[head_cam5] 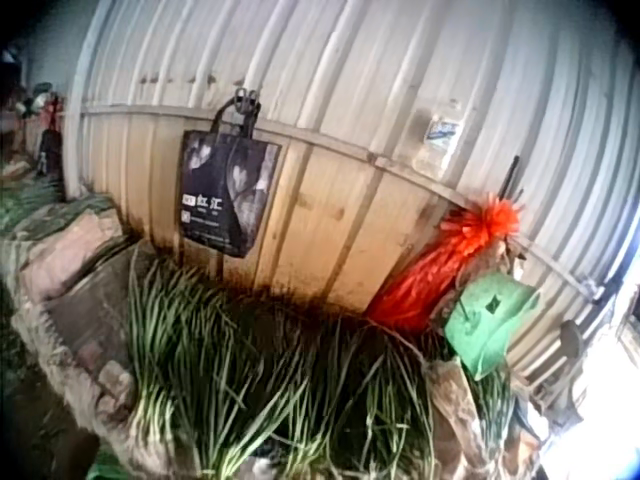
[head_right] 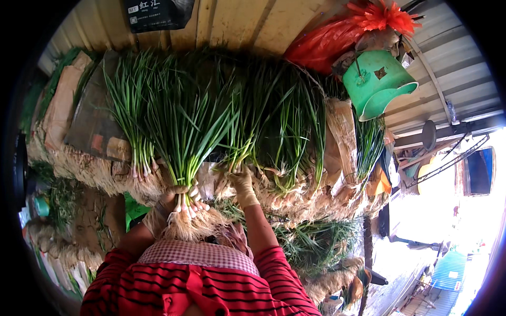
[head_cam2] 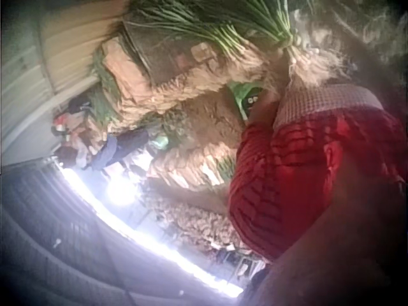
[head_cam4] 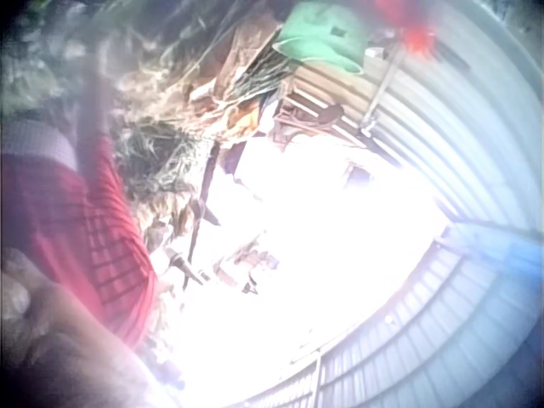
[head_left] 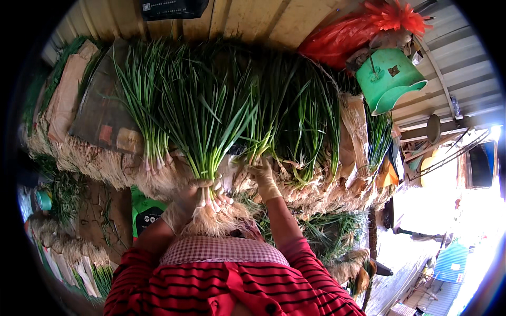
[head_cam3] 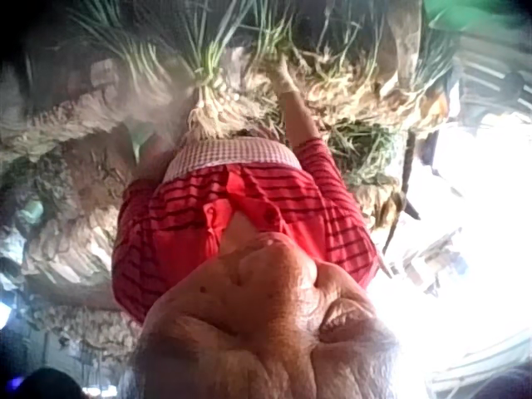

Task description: The person gathers long green leafy vegetables into a bunch, secures them by hand, and adds more to the bundle while working over a produce-sorting area.

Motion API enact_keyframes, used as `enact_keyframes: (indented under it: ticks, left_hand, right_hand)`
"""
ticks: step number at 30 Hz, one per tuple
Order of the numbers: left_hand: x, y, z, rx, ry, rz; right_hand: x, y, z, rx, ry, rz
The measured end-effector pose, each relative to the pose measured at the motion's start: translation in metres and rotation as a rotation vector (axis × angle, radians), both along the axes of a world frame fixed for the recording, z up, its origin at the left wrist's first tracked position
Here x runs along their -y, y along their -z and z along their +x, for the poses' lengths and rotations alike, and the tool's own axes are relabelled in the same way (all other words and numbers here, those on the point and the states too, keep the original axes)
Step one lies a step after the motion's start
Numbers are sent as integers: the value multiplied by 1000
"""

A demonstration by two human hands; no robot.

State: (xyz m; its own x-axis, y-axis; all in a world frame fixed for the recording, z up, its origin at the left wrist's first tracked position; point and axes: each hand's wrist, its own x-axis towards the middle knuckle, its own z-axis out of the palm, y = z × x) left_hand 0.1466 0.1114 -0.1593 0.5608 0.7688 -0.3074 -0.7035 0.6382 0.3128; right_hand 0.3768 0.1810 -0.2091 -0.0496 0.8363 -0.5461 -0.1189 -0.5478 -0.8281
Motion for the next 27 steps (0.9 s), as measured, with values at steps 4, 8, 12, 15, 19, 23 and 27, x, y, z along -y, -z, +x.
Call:
enact_keyframes:
  ticks: [4,8,12,15,19,23,27]
  left_hand:
    - [0,-27,-7,95,-62,140]
    - [0,-29,-17,209,-93,188]
    - [3,-21,-19,172,-35,50]
    - [8,4,-15,102,-25,52]
    - [2,-23,1,41,53,-104]
    - [2,-6,-2,-260,27,-100]
    - [2,-25,6,-167,-40,-246]
  right_hand:
    - [2,-107,9,-213,-93,117]
    - [-19,-82,64,677,-467,168]
    - [-6,-79,92,765,-385,410]
    - [9,-119,48,636,-327,372]
    - [74,-45,-1,366,-600,379]
    - [69,-74,-32,763,-910,507]
    - [24,-105,-57,849,-622,937]
